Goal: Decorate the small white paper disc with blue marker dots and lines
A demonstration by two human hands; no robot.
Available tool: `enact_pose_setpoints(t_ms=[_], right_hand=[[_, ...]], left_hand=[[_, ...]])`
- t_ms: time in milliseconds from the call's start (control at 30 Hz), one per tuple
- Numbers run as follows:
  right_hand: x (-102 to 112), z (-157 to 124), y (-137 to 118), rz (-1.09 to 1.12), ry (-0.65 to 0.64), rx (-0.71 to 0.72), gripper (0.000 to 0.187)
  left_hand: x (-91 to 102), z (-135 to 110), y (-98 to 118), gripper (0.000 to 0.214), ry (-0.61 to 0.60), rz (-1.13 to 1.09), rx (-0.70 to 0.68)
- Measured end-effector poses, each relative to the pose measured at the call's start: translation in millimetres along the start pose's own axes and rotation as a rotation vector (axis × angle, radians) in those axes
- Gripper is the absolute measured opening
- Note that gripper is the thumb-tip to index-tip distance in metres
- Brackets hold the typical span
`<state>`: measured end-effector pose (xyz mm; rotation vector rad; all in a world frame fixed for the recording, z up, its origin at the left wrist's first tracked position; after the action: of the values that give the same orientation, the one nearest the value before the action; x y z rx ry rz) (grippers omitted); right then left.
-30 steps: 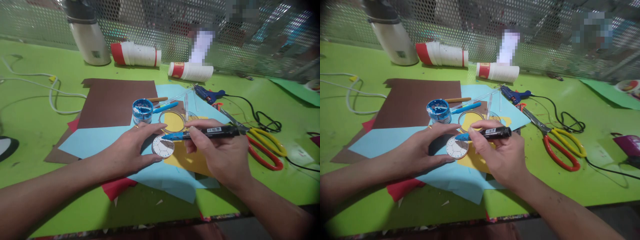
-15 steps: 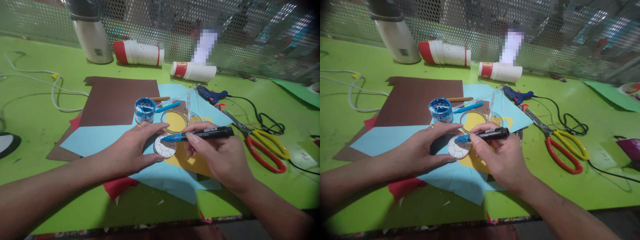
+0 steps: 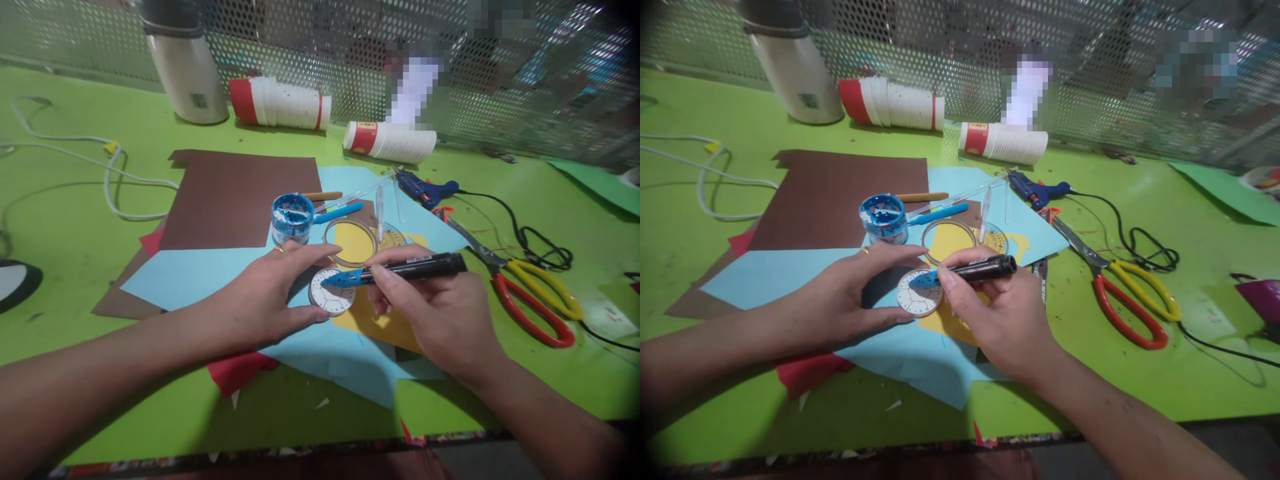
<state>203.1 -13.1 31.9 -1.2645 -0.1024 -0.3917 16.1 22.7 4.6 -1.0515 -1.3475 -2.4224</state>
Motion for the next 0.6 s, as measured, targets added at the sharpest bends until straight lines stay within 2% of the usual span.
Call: enact_pose_setpoints(t_ms=[600], right_hand=[[-0.7, 0.7, 1.8, -0.044, -0.009, 0.007, 0.003]], left_hand=[[2.0, -1.0, 1.1, 0.064, -0.008, -0.016, 0.007]])
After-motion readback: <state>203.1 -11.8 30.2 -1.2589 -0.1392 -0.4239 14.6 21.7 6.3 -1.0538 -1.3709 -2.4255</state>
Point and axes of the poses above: each hand's wrist, its own z-axis towards the middle knuckle, its own x-axis out of the back of the hand, y = z × x, the point moved 3 cm from there along z, towards the middle knuckle, and after that the axes turned 13 degrees about y, right-handed, at the moved point
